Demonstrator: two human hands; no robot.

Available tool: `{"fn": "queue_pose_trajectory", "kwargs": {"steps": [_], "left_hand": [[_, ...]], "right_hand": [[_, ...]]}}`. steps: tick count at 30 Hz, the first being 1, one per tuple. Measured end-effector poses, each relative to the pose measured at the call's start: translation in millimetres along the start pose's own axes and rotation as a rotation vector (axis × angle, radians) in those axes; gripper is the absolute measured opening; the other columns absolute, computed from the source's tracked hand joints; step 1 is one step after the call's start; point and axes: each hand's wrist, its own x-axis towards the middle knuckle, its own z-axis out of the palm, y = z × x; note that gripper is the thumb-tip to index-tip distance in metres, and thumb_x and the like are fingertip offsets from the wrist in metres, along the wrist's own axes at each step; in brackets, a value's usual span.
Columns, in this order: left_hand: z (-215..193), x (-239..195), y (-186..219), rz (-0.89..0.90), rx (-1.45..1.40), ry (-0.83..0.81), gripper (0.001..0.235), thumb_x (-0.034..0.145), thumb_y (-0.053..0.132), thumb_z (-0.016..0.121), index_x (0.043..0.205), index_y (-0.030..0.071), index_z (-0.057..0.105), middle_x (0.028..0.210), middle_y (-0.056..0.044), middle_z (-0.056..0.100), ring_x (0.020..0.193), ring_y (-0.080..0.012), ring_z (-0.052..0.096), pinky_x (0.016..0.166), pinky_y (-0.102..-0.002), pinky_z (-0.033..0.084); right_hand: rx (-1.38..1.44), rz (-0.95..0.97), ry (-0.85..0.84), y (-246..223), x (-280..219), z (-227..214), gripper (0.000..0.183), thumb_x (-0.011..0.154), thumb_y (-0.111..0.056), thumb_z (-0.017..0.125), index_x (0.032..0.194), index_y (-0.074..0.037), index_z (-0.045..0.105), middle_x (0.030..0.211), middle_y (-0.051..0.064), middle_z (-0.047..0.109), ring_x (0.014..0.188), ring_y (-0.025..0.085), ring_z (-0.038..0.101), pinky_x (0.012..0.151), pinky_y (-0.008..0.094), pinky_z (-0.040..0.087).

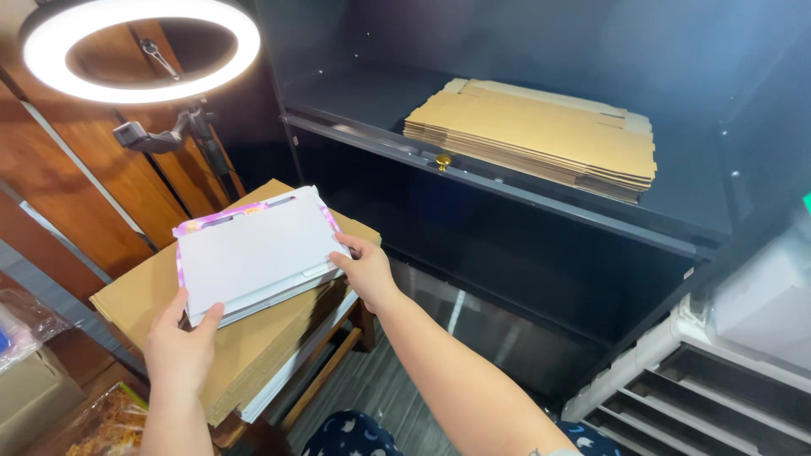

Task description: The person sits on the floor and repeatedly picks up stacks of white paper and pink patterned paper from a wooden chair. They place each stack onto a larger cardboard sheet on a black shelf, aligning them neatly.

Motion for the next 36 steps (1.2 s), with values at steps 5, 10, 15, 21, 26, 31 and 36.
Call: {"fn": "queue_pose_trajectory", "kwargs": {"steps": [5,10,15,21,26,31,36], "left_hand": [[-3,-8,20,-0.055,-0.129,0.002,0.060,0.098,0.024,0.066,0.152,0.006,0.050,0.159,-0.008,0.046,0.141,-0.0248,0.045,0.118,-0.044,0.033],[9,12,-7,0.002,-0.193,0.016,0.055,0.098,0.019,0.064,0.147,-0.001,0.052,0.166,-0.006,0.038,0.147,-0.0237,0.041,0.122,-0.041,0.030],[12,0,-6,0.202,-0.283,0.067,0.053,0.095,0.008,0.071,0.143,-0.010,0.056,0.164,-0.027,0.033,0.154,-0.0468,0.016,0.123,-0.054,0.021],[25,2,-13,0.215,-0.114,0.101,0.056,0.092,0.025,0.078,0.140,0.001,0.063,0.157,-0.015,0.049,0.148,-0.0383,0.039,0.119,-0.050,0.035],[20,-22,27,0.231,-0.103,0.099,0.059,0.093,0.028,0.078,0.144,0.003,0.062,0.148,-0.019,0.056,0.142,-0.0378,0.048,0.114,-0.050,0.041],[25,-10,35,0.328,0.009,0.096,0.062,0.092,0.030,0.079,0.143,-0.001,0.063,0.141,-0.024,0.061,0.136,-0.0412,0.054,0.110,-0.050,0.044],[29,-5,51,0.381,-0.056,0.096,0.059,0.092,0.024,0.081,0.142,-0.003,0.063,0.140,-0.024,0.062,0.134,-0.0399,0.056,0.109,-0.048,0.046]], "right_hand": [[0.105,0.087,-0.010,1,13,-4,0.044,0.099,-0.016,0.061,0.142,-0.020,0.068,0.125,-0.001,0.071,0.092,0.013,0.062,0.075,0.030,0.048],[0.315,0.112,0.038,6,21,-9,0.032,0.102,-0.008,0.057,0.128,-0.009,0.074,0.125,0.011,0.075,0.103,0.021,0.068,0.082,0.030,0.053],[0.358,-0.040,0.093,17,15,-17,0.034,0.093,-0.007,0.074,0.127,-0.006,0.075,0.118,0.018,0.072,0.105,0.017,0.064,0.089,0.033,0.057],[0.580,-0.056,0.109,-7,-3,-22,0.036,0.093,0.002,0.069,0.129,0.009,0.068,0.097,0.010,0.069,0.079,0.008,0.063,0.071,0.015,0.057],[0.613,-0.094,0.099,-18,3,-44,0.040,0.091,0.003,0.073,0.131,0.008,0.067,0.103,0.015,0.070,0.087,0.014,0.066,0.081,0.022,0.062],[0.574,-0.176,0.086,-38,-5,-55,0.041,0.089,0.004,0.077,0.129,0.009,0.068,0.107,0.018,0.068,0.094,0.018,0.066,0.087,0.030,0.064],[0.482,-0.278,0.132,-52,-2,-65,0.039,0.089,0.005,0.075,0.127,0.009,0.069,0.110,0.020,0.069,0.096,0.018,0.066,0.089,0.029,0.064]]}}
